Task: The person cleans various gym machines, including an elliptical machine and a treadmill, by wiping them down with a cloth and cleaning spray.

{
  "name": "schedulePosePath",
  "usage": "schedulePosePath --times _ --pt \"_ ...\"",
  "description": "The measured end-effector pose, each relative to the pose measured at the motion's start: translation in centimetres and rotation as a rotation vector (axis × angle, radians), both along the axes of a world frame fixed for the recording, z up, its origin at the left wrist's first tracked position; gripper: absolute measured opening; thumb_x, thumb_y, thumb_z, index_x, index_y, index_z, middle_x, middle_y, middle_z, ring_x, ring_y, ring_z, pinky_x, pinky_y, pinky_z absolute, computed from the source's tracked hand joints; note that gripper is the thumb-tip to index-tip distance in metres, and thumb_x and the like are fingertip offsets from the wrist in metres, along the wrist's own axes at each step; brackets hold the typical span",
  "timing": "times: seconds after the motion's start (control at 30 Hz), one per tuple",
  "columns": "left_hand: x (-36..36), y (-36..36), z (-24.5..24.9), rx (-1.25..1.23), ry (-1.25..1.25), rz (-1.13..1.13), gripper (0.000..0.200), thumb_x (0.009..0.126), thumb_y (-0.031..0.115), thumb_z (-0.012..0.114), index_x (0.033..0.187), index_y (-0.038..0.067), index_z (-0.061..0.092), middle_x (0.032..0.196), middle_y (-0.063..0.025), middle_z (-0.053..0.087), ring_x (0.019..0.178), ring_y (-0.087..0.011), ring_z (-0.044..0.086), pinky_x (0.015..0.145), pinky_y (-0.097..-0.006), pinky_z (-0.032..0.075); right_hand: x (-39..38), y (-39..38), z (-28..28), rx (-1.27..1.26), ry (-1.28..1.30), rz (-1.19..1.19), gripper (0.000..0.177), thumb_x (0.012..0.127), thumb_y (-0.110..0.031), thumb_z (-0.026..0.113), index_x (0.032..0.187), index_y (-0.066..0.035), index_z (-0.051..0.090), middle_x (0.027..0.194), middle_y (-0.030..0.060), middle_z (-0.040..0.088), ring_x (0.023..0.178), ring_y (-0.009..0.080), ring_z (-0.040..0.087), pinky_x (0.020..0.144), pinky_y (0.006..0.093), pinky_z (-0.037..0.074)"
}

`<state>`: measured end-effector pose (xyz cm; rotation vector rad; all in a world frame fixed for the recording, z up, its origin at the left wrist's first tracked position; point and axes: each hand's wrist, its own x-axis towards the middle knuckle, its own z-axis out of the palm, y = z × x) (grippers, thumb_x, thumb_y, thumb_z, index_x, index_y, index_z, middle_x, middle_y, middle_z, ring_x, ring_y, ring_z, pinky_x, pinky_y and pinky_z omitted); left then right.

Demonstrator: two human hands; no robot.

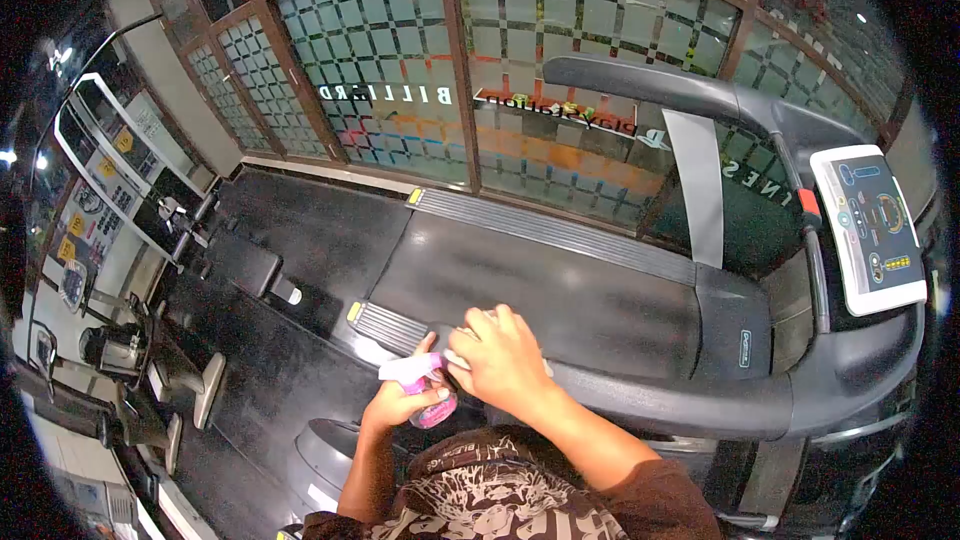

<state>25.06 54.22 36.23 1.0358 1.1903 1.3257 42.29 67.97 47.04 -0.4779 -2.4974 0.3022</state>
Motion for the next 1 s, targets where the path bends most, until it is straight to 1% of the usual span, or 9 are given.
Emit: schedulePosePath --times 0.07,0.2,0.4,0.5,0.57,0.67,0.77,0.83,1.0 --pt "0.0 -0.2 0.1 -0.012 -0.048 -0.025 0.094 0.084 0.007 0.076 0.157 0.001 0.018 0.091 -0.0026 0.065 0.087 -0.0123 0.063 0.086 -0.0298 0.051 3.0 -0.1 0.6 -0.026 -0.080 -0.034 0.031 0.066 -0.028 0.083 0.087 -0.014 0.065 0.093 0.0053 0.056 0.085 0.0308 0.055 0.070 0.0444 0.048" --pt "-0.6 -0.2 -0.9 0.004 -0.052 -0.051 0.093 0.085 0.005 0.075 0.157 0.001 0.017 0.096 -0.0048 0.066 0.088 -0.0144 0.065 0.087 -0.0312 0.051 10.9 -0.1 3.5 -0.085 -0.197 -0.242 0.024 0.065 -0.025 0.079 0.083 -0.013 0.069 0.086 0.0068 0.057 0.079 0.0299 0.058 0.070 0.0409 0.050" --pt "-1.0 0.1 -0.7 -0.002 -0.100 -0.102 0.086 0.082 0.001 0.076 0.151 -0.004 0.025 0.093 -0.0090 0.067 0.094 -0.0217 0.068 0.094 -0.0391 0.050 24.8 0.7 6.5 -0.315 -0.234 -0.844 0.022 0.064 -0.011 0.067 0.073 0.001 0.051 0.078 0.0179 0.050 0.077 0.0400 0.054 0.071 0.0461 0.046" --pt "-0.6 -0.1 0.2 -0.006 -0.177 -0.094 0.073 0.083 0.002 0.076 0.145 -0.004 0.038 0.099 -0.0091 0.067 0.095 -0.0200 0.068 0.096 -0.0390 0.049 28.8 0.7 5.1 0.085 -0.053 -1.045 0.021 0.067 -0.004 0.063 0.081 0.004 0.050 0.083 0.0213 0.048 0.083 0.0433 0.052 0.077 0.0469 0.044" --pt "-1.1 0.1 -0.7 0.021 -0.141 -0.128 0.062 0.085 0.004 0.075 0.140 -0.002 0.048 0.110 -0.0116 0.068 0.098 -0.0160 0.067 0.097 -0.0364 0.049 28.9 0.8 4.6 -0.020 -0.032 -1.007 0.019 0.068 -0.003 0.062 0.079 0.004 0.049 0.081 0.0211 0.047 0.080 0.0431 0.051 0.075 0.0457 0.044" --pt "-1.8 0.5 -2.1 0.146 0.004 -0.166 0.049 0.085 0.005 0.075 0.129 -0.003 0.056 0.100 -0.0099 0.069 0.095 -0.0151 0.066 0.104 -0.0388 0.045 24.4 0.1 5.0 -0.135 -0.088 -0.901 0.020 0.067 -0.004 0.063 0.076 0.003 0.046 0.079 0.0197 0.045 0.074 0.0398 0.050 0.068 0.0429 0.044" --pt "-2.0 0.5 -2.0 0.127 0.010 -0.167 0.057 0.085 0.007 0.076 0.135 -0.003 0.052 0.095 -0.0078 0.069 0.093 -0.0138 0.065 0.105 -0.0381 0.043 18.9 -0.2 4.5 -0.255 -0.058 -0.680 0.022 0.066 -0.010 0.068 0.073 -0.001 0.050 0.079 0.0168 0.048 0.072 0.0372 0.054 0.065 0.0430 0.046" --pt "-2.2 0.7 -1.3 0.118 0.062 -0.184 0.060 0.085 0.008 0.076 0.138 -0.002 0.050 0.094 -0.0067 0.069 0.092 -0.0130 0.065 0.104 -0.0366 0.043 14.1 -0.5 3.0 0.041 -0.204 -0.567 0.022 0.067 -0.018 0.073 0.071 -0.005 0.055 0.081 0.0134 0.052 0.075 0.0350 0.059 0.064 0.0441 0.050" --pt "-1.5 0.1 0.3 -0.020 0.005 -0.137 0.077 0.085 0.009 0.076 0.149 -0.002 0.035 0.095 -0.0043 0.068 0.090 -0.0121 0.063 0.100 -0.0322 0.044 4.9 -0.6 1.4 -0.027 -0.209 -0.296 0.024 0.069 -0.026 0.077 0.077 -0.009 0.061 0.089 0.0095 0.055 0.079 0.0313 0.062 0.066 0.0438 0.054"
